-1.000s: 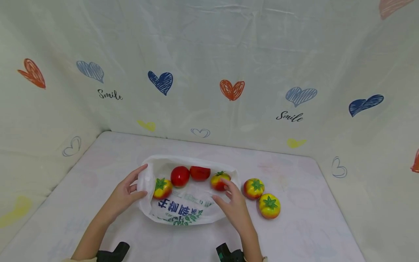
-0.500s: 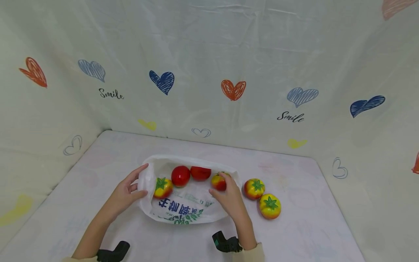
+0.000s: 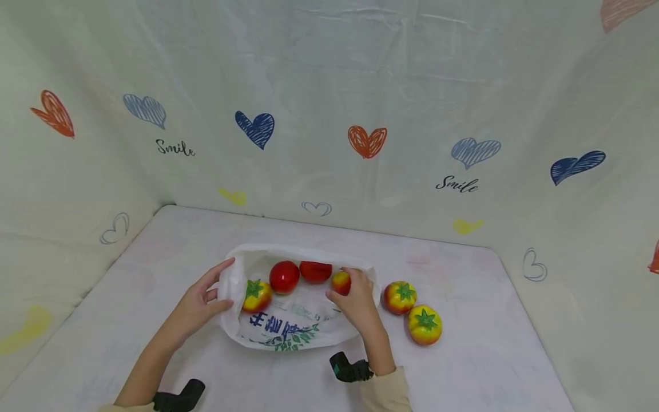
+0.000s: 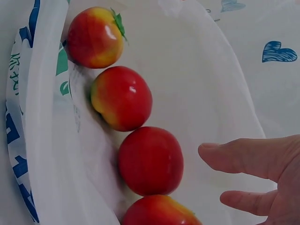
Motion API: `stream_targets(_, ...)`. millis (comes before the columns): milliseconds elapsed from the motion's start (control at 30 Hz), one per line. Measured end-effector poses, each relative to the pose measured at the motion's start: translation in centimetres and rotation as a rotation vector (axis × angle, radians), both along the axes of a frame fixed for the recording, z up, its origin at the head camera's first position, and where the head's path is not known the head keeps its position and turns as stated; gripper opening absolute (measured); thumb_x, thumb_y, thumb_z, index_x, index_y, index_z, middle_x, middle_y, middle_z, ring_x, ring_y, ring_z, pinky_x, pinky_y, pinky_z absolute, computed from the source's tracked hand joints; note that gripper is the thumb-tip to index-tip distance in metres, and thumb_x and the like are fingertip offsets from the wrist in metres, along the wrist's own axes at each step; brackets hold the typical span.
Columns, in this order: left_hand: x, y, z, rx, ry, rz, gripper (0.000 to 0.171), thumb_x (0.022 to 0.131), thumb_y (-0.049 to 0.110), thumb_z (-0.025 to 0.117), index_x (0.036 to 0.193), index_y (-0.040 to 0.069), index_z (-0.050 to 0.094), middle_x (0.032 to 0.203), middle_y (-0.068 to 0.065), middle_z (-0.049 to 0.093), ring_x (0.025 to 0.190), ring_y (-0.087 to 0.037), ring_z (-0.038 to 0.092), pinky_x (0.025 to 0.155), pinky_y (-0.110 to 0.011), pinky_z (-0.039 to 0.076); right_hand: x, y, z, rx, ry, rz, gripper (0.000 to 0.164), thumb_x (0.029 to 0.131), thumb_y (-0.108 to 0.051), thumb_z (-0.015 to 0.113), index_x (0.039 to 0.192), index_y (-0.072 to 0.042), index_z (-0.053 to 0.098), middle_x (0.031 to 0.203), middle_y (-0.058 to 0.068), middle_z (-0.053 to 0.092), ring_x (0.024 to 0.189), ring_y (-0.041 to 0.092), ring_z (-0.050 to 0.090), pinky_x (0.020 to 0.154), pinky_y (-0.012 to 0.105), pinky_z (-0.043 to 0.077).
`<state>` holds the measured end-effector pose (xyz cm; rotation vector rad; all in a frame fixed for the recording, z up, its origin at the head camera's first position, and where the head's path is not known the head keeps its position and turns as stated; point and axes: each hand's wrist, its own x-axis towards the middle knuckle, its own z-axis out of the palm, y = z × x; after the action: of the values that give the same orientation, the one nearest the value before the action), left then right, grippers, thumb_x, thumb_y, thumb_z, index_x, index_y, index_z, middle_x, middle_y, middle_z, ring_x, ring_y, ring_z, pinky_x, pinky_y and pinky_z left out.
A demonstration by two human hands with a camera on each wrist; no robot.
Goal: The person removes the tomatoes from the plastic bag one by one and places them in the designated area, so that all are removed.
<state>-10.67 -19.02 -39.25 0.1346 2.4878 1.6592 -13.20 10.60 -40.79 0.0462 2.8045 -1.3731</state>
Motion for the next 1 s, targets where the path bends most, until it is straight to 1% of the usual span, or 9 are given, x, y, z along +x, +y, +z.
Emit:
stream_targets(100,-0.1,0.0,0.0,0.000,-0.011,-0.001,0.076,0.086,0.007,0.063,0.149,0.017,0.022,0.147,-0.025,0.025,0.120,-0.047,0.047,0.080,-0.038,0.056,-0.3,-0.1,-0.3,0.010,0.021,0.000,0.062,0.078,-0.016,0.072,0.132,-0.003,0.045,0.133,0.022,0.042,0.122,0.039,0.033,0.097,0.056,0.042)
stream_targets(233,-0.1,-0.1,0.0,-0.001,-0.005,-0.008,0.075,0.086,0.005,0.062,0.148,0.015,0.022,0.146,-0.027,0.024,0.120,-0.048,0.047,0.079,-0.038,0.056,-0.8,-0.3,-0.6,0.024,0.032,-0.001,0.063,0.077,-0.016,0.072,0.132,-0.005,0.045,0.131,0.022,0.041,0.118,0.038,0.034,0.095,0.056,0.044)
stream_targets(467,-0.1,0.0,0.0,-0.001,-0.003,-0.009,0.077,0.086,0.007,0.063,0.149,0.017,0.021,0.147,-0.026,0.023,0.121,-0.047,0.046,0.080,-0.039,0.056,-1.2,-0.5,-0.7,0.057,-0.001,-0.012,0.060,0.078,-0.016,0.071,0.131,-0.001,0.047,0.128,0.023,0.041,0.112,0.036,0.035,0.092,0.051,0.046)
stream_targets(567,-0.1,0.0,0.0,-0.003,-0.003,-0.006,0.077,0.085,0.008,0.064,0.149,0.017,0.021,0.147,-0.025,0.024,0.121,-0.047,0.046,0.080,-0.039,0.056,-1.4,-0.7,-0.9,0.075,-0.009,-0.014,0.057,0.079,-0.016,0.071,0.129,0.001,0.050,0.129,0.023,0.040,0.111,0.037,0.036,0.090,0.050,0.046)
stream_targets(767,-0.1,0.0,0.0,-0.009,0.007,-0.004,0.076,0.086,0.008,0.064,0.149,0.016,0.022,0.146,-0.025,0.026,0.119,-0.047,0.048,0.079,-0.039,0.056,-1.5,-1.2,-1.2,0.092,-0.062,-0.010,0.052,0.079,-0.015,0.072,0.123,0.005,0.054,0.127,0.025,0.041,0.111,0.038,0.039,0.090,0.050,0.047)
stream_targets(900,-0.1,-0.1,-0.1,-0.004,0.004,-0.008,0.076,0.086,0.007,0.063,0.149,0.016,0.021,0.146,-0.026,0.025,0.119,-0.047,0.048,0.079,-0.038,0.056,-1.4,-1.4,-1.3,0.097,-0.078,-0.001,0.053,0.078,-0.015,0.073,0.123,0.004,0.054,0.123,0.025,0.043,0.108,0.036,0.043,0.089,0.049,0.049)
stream_targets(1000,-0.1,-0.1,-0.1,-0.003,0.002,-0.005,0.076,0.086,0.008,0.063,0.148,0.016,0.022,0.146,-0.026,0.025,0.120,-0.047,0.048,0.079,-0.037,0.056,-1.4,-1.4,-1.5,0.100,-0.077,0.022,0.056,0.076,-0.016,0.074,0.125,0.004,0.052,0.121,0.024,0.045,0.106,0.035,0.045,0.090,0.050,0.049)
